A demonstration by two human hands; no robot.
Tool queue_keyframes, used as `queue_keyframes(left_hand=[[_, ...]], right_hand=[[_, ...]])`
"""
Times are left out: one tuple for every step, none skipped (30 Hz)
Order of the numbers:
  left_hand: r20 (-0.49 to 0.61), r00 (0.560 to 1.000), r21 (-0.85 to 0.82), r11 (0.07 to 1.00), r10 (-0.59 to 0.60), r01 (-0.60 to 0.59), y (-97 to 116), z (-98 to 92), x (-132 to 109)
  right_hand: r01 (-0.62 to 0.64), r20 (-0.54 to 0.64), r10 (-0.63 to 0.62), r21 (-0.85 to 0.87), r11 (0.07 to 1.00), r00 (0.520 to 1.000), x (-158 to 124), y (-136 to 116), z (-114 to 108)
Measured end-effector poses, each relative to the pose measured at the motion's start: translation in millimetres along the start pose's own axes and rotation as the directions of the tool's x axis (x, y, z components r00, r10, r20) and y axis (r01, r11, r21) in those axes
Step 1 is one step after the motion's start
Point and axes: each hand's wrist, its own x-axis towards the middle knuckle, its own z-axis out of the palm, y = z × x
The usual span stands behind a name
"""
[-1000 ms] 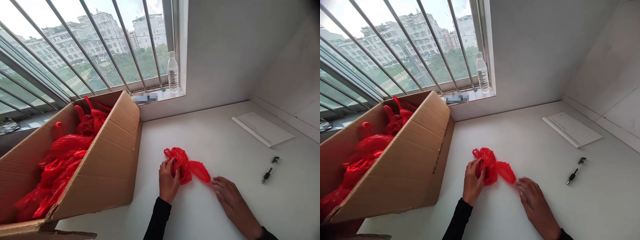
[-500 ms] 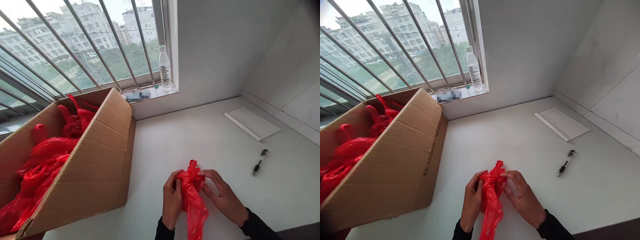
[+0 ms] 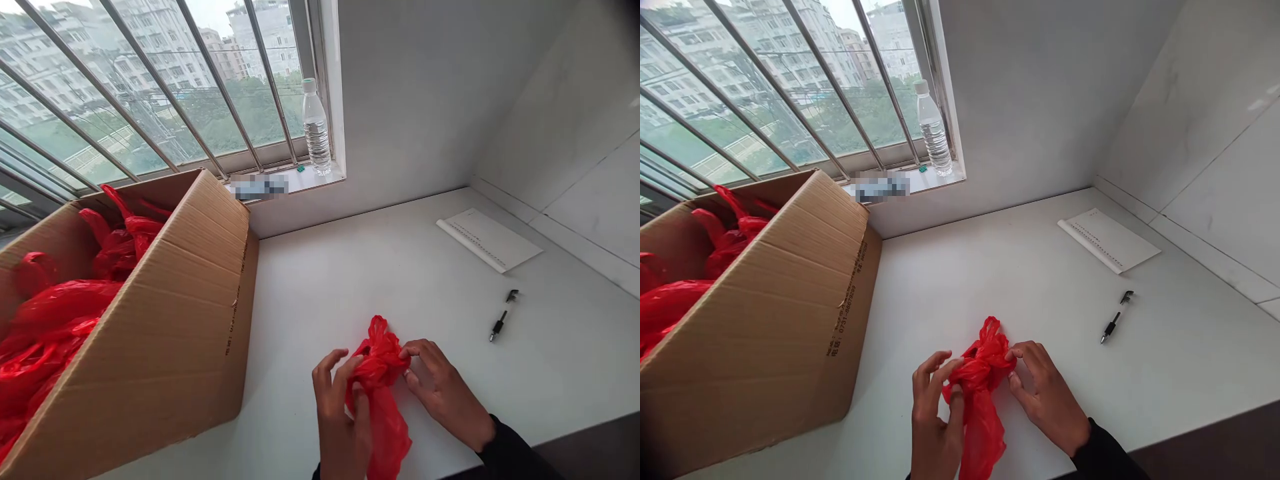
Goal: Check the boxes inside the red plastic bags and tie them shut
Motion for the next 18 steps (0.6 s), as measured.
queue_keyframes(left_hand=[[-0.035,0.998,0.076,0.996,0.058,-0.056,1.0,4.1,-5.9],[-0.051,0.994,0.141,0.986,0.101,-0.093,1.3,8.0,-10.6],[-0.049,0.990,0.197,0.973,0.134,-0.122,0.7,11.5,-14.0],[-0.033,0.986,0.237,0.960,0.162,-0.149,-0.5,14.3,-15.8],[-0.016,0.983,0.261,0.950,0.184,-0.174,-2.1,16.3,-16.3],[0.001,0.980,0.271,0.943,0.200,-0.193,-3.7,17.5,-15.6],[0.015,0.977,0.267,0.940,0.215,-0.211,-5.1,18.0,-14.2],[0.026,0.973,0.253,0.940,0.230,-0.230,-5.9,18.1,-12.5],[0.034,0.968,0.235,0.940,0.248,-0.249,-6.1,18.0,-10.9],[0.037,0.964,0.216,0.940,0.264,-0.266,-5.8,17.8,-9.6],[0.037,0.959,0.199,0.939,0.280,-0.281,-5.2,17.6,-8.8],[0.036,0.955,0.181,0.938,0.293,-0.294,-4.6,17.2,-8.4],[0.034,0.953,0.165,0.938,0.302,-0.303,-4.3,16.6,-8.4],[0.035,0.951,0.151,0.939,0.307,-0.309,-4.5,15.5,-8.7],[0.035,0.950,0.139,0.940,0.309,-0.311,-5.5,13.8,-8.9],[0.034,0.951,0.132,0.941,0.309,-0.310,-7.2,11.6,-9.1],[0.030,0.952,0.128,0.943,0.306,-0.307,-9.3,9.0,-9.2],[0.024,0.954,0.127,0.945,0.300,-0.301,-11.7,6.0,-9.0]], right_hand=[[0.010,0.004,-0.010,-0.010,1.000,1.000,-1.5,0.1,0.2],[0.020,0.006,-0.020,-0.020,1.000,1.000,-2.9,0.0,0.4],[0.027,0.007,-0.027,-0.030,0.999,1.000,-4.2,-0.3,0.7],[0.035,0.003,-0.035,-0.039,0.999,0.999,-5.0,-0.9,0.9],[0.042,-0.006,-0.042,-0.048,0.998,0.999,-5.4,-2.0,1.0],[0.046,-0.021,-0.047,-0.055,0.997,0.999,-5.3,-3.4,1.0],[0.052,-0.037,-0.055,-0.063,0.997,0.998,-4.6,-5.1,0.9],[0.070,-0.050,-0.074,-0.076,0.995,0.996,-3.2,-6.9,0.7],[0.099,-0.060,-0.105,-0.093,0.991,0.993,-1.4,-8.7,0.5],[0.137,-0.059,-0.145,-0.113,0.984,0.988,0.8,-10.4,0.5],[0.179,-0.046,-0.186,-0.133,0.975,0.981,3.2,-11.7,0.6],[0.219,-0.028,-0.226,-0.150,0.964,0.974,5.7,-12.6,0.8],[0.252,-0.008,-0.257,-0.161,0.954,0.966,7.9,-13.2,1.2],[0.274,0.008,-0.276,-0.163,0.948,0.961,9.9,-13.4,1.6],[0.287,0.017,-0.288,-0.160,0.944,0.958,11.3,-13.4,2.0],[0.294,0.017,-0.295,-0.154,0.943,0.955,12.2,-13.2,2.2],[0.294,0.006,-0.297,-0.144,0.945,0.955,12.6,-13.0,2.2],[0.286,-0.012,-0.290,-0.133,0.949,0.957,12.6,-12.8,1.9]])
